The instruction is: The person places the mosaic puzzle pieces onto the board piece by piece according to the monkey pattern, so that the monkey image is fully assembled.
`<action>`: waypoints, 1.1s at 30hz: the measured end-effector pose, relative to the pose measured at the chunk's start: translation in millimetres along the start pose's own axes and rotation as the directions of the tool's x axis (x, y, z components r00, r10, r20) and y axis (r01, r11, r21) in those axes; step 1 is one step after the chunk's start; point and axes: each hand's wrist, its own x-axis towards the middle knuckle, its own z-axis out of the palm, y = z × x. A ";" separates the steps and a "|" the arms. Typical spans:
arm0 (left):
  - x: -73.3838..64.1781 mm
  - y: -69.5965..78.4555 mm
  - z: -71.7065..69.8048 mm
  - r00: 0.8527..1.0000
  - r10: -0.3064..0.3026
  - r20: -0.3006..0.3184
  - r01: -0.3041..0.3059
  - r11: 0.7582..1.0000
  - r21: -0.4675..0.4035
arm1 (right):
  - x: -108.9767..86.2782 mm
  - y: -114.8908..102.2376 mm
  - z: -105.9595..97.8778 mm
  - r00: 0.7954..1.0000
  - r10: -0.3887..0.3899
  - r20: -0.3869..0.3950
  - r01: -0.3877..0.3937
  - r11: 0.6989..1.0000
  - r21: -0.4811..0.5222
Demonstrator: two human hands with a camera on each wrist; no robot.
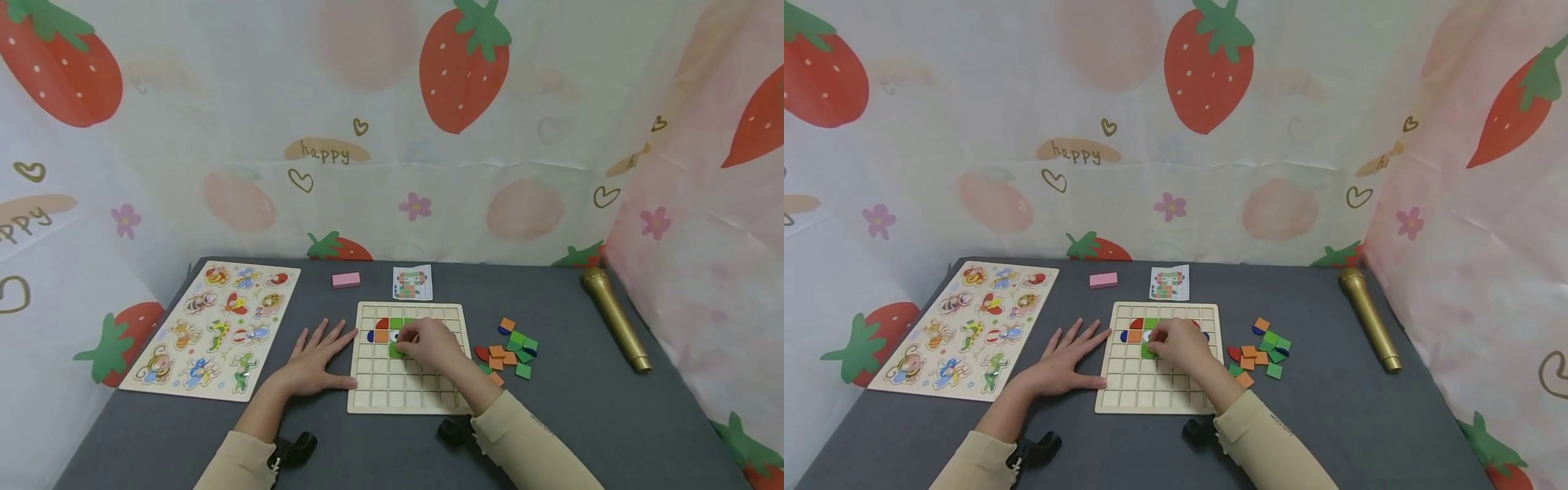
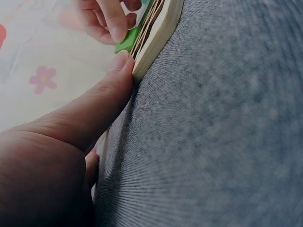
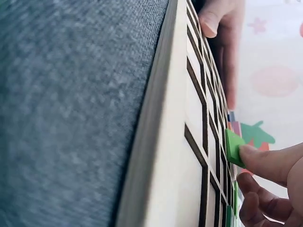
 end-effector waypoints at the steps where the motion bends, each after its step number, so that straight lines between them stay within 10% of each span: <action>1: 0.0 -0.1 0.2 1.000 0.001 0.000 -0.001 1.000 -0.001 | 0.2 -0.3 0.7 1.000 -0.002 -0.002 0.002 1.000 -0.012; 33: 0.5 1.0 0.1 1.000 0.006 -0.005 -0.006 1.000 0.014 | -42.6 53.8 -53.1 0.991 0.087 -0.102 -0.084 0.996 0.034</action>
